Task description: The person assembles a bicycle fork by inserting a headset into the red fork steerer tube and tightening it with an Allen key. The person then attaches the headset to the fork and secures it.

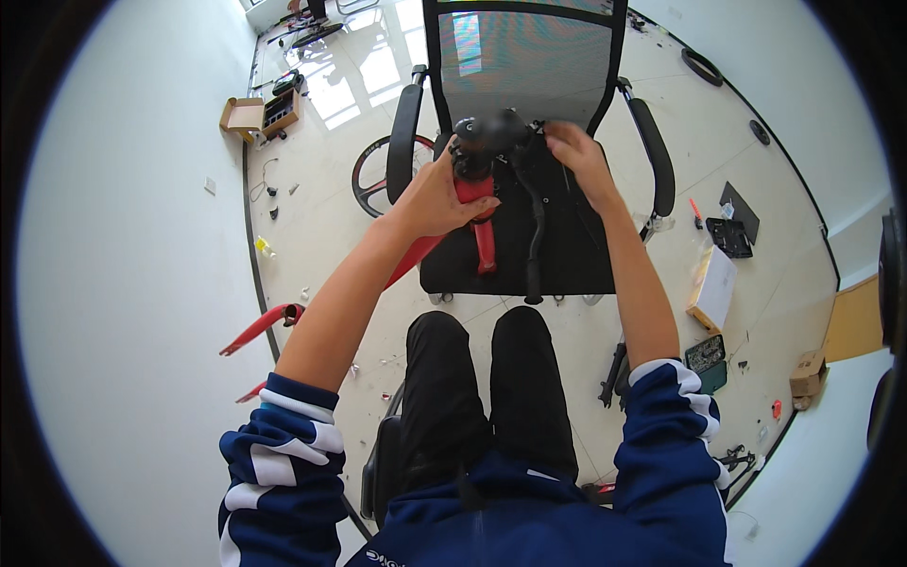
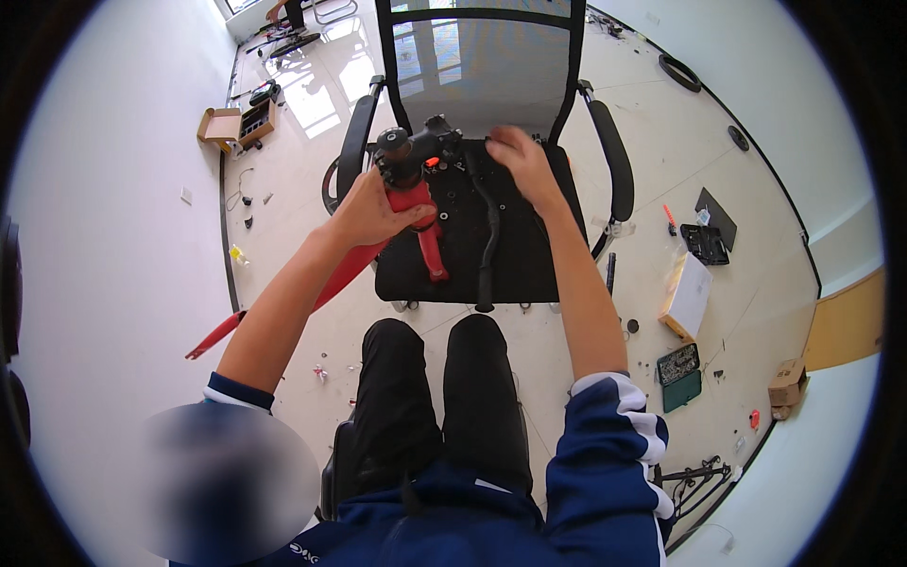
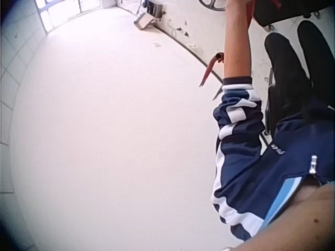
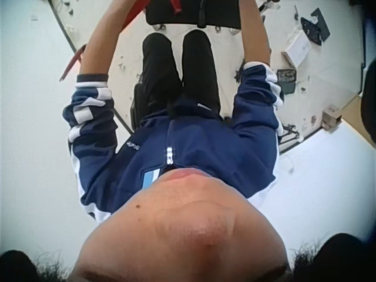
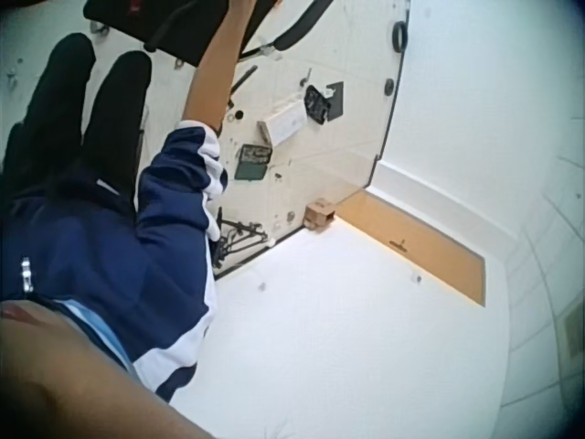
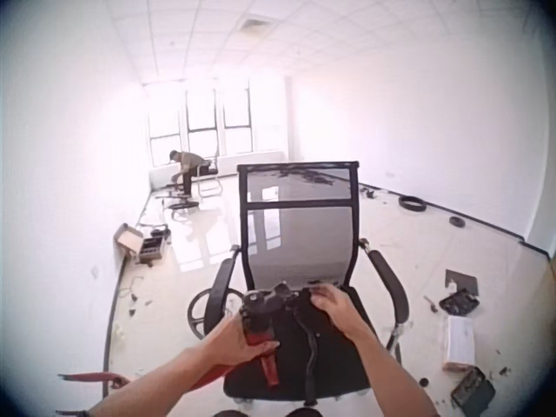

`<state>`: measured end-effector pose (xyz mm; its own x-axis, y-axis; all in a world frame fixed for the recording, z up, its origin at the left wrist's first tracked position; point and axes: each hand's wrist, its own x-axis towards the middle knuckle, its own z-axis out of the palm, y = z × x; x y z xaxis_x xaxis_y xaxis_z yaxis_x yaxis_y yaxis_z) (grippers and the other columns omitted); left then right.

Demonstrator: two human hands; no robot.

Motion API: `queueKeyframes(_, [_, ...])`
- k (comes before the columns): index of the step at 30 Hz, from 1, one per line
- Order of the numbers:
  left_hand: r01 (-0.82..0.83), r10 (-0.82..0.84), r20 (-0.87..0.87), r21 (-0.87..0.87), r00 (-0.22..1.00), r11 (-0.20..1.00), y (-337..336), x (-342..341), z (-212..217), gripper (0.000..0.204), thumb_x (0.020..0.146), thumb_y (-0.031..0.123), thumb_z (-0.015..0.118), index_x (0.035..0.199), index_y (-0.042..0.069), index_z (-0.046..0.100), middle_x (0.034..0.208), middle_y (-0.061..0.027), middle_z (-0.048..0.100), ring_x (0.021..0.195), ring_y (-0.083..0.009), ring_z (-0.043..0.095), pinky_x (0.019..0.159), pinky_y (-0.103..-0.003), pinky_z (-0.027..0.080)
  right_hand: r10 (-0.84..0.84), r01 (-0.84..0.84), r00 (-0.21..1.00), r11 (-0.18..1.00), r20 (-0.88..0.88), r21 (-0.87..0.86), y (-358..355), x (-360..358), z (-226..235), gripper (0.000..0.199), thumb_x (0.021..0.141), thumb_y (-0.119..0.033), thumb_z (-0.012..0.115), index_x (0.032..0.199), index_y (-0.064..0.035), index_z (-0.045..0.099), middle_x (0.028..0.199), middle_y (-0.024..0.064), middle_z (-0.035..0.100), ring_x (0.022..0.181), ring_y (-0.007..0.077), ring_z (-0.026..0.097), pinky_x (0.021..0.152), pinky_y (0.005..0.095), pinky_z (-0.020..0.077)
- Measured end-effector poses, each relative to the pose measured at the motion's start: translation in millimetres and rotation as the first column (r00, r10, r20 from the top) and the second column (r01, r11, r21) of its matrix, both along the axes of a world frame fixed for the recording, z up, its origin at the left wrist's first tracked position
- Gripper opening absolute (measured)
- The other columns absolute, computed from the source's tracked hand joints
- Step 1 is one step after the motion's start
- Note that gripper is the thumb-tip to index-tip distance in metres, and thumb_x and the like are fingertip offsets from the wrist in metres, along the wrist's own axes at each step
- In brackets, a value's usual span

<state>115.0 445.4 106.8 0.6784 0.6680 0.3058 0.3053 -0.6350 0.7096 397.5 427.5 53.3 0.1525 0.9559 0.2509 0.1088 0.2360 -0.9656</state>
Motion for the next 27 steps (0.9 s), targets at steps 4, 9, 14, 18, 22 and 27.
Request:
queueKeyframes(4, [0.049,-0.049,0.008,0.053,0.999,0.997,1.9,-0.2,6.6,0.041,0.073,0.02,0.083,0.104,0.002,0.064,0.088,-0.0119,0.069,0.084,-0.0249,0.067,0.082,-0.035,0.052,0.237,-0.305,0.911,0.938,0.337,0.163,-22.4,-55.9,104.7,0.056,0.08,-0.024,0.077,0.129,-0.0062,0.056,0.123,0.0098,0.061,0.112,0.0208,0.06,0.097,0.0326,0.0456])
queueKeyframes(9, [0.158,-0.157,-0.067,0.02,0.985,0.987,1.2,7.9,15.3,0.044,0.073,0.02,0.083,0.109,0.004,0.062,0.093,-0.012,0.068,0.087,-0.0244,0.066,0.083,-0.035,0.052,0.307,-0.39,0.798,0.919,0.518,0.056,-15.5,-55.0,107.6,0.043,0.071,-0.027,0.085,0.106,-0.0075,0.069,0.094,0.0051,0.068,0.085,0.0155,0.061,0.081,0.0287,0.0484])
queueKeyframes(14, [0.128,-0.127,0.015,-0.026,0.992,0.991,3.3,8.4,4.1,0.063,0.072,0.022,0.082,0.122,0.004,0.049,0.094,-0.0178,0.067,0.091,-0.0384,0.066,0.081,-0.04,0.052,0.106,-0.205,0.821,0.972,0.562,0.115,-36.3,-73.4,103.3,0.034,0.072,-0.02,0.084,0.098,-0.0049,0.069,0.086,0.0035,0.067,0.078,0.0132,0.062,0.076,0.0269,0.0494])
queueKeyframes(18, [0.107,-0.111,0.096,0.044,0.989,0.993,3.7,8.9,-2.2,0.061,0.072,0.022,0.082,0.121,0.003,0.049,0.095,-0.0177,0.068,0.092,-0.038,0.066,0.081,-0.04,0.052,-0.305,0.097,0.808,0.913,0.505,0.397,-58.7,-103.4,78.7,0.038,0.07,-0.028,0.085,0.092,-0.0009,0.07,0.083,0.0119,0.069,0.074,0.0223,0.067,0.07,0.0318,0.0519])
queueKeyframes(22, [0.026,-0.026,0.002,-0.015,1.0,1.0,-7.6,8.8,10.4,0.062,0.072,0.025,0.083,0.118,0.0,0.05,0.091,-0.0176,0.069,0.089,-0.039,0.067,0.08,-0.041,0.052,-0.119,-0.042,0.821,0.963,0.558,0.266,-55.0,-84.8,90.3,0.04,0.068,-0.028,0.085,0.094,-0.0013,0.07,0.083,0.0115,0.069,0.072,0.0228,0.067,0.074,0.0317,0.0529])
queueKeyframes(27, [0.055,-0.054,-0.094,0.008,0.994,0.998,-6.1,7.9,12.8,0.062,0.071,0.029,0.085,0.116,0.0,0.053,0.091,-0.0189,0.069,0.088,-0.0398,0.067,0.081,-0.042,0.052,0.19,-0.297,0.81,0.948,0.555,0.11,-35.5,-64.5,102.7,0.039,0.066,-0.019,0.087,0.096,-0.003,0.067,0.082,0.0059,0.067,0.078,0.0162,0.063,0.079,0.0286,0.0489])
